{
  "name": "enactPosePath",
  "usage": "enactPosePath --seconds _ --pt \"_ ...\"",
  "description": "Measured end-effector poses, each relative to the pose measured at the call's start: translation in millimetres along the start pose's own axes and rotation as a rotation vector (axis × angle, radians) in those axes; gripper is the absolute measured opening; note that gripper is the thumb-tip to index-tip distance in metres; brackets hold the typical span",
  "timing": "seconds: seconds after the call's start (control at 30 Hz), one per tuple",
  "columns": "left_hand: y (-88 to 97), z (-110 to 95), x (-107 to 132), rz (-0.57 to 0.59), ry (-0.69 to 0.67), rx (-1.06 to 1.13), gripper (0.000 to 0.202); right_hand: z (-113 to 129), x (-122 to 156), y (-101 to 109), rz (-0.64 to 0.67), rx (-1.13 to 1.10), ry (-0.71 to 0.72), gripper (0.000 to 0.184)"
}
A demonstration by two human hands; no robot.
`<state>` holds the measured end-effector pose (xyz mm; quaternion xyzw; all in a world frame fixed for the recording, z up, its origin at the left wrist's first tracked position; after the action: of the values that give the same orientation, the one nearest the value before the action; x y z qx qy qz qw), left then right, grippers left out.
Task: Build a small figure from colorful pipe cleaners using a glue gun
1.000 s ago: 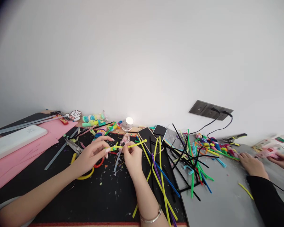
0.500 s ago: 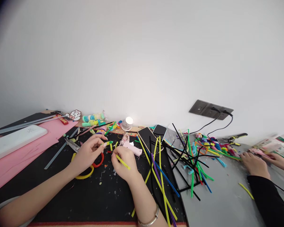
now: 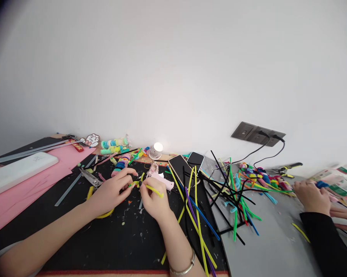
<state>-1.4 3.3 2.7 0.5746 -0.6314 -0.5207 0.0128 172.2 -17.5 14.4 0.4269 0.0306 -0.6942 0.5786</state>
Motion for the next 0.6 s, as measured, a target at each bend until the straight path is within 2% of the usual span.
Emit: enactPosePath --seconds 0.23,0.4,0.5,0.6 --pt "7.0 -11 -1 0.107 -0.074 0.096 0.019 -11 -2 1 -0.085 -0.105 -0.254 0.027" --pt "9.6 -11 -1 0.044 -0.039 0.204 0.021 -18 -5 1 -0.137 -0.178 -0.377 0.030" --pt "7.7 -9 0 0.001 0.041 0.266 0.020 -21 -5 -1 -0.155 -0.189 -0.434 0.026" --pt "5.3 -8 -1 -0.011 0.207 0.365 0.022 -22 -6 -3 -0.174 -0.247 -0.492 0.021"
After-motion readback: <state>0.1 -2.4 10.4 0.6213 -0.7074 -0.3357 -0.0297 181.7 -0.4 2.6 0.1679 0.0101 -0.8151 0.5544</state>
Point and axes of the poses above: each hand's wrist, its own x-axis away from the middle knuckle, its own y-axis out of the back of the hand, z = x × y, the point moved 1 cm from there along -x, towards the middle knuckle, and after that the axes turned 12 degrees about -z, right-handed, at the moved point
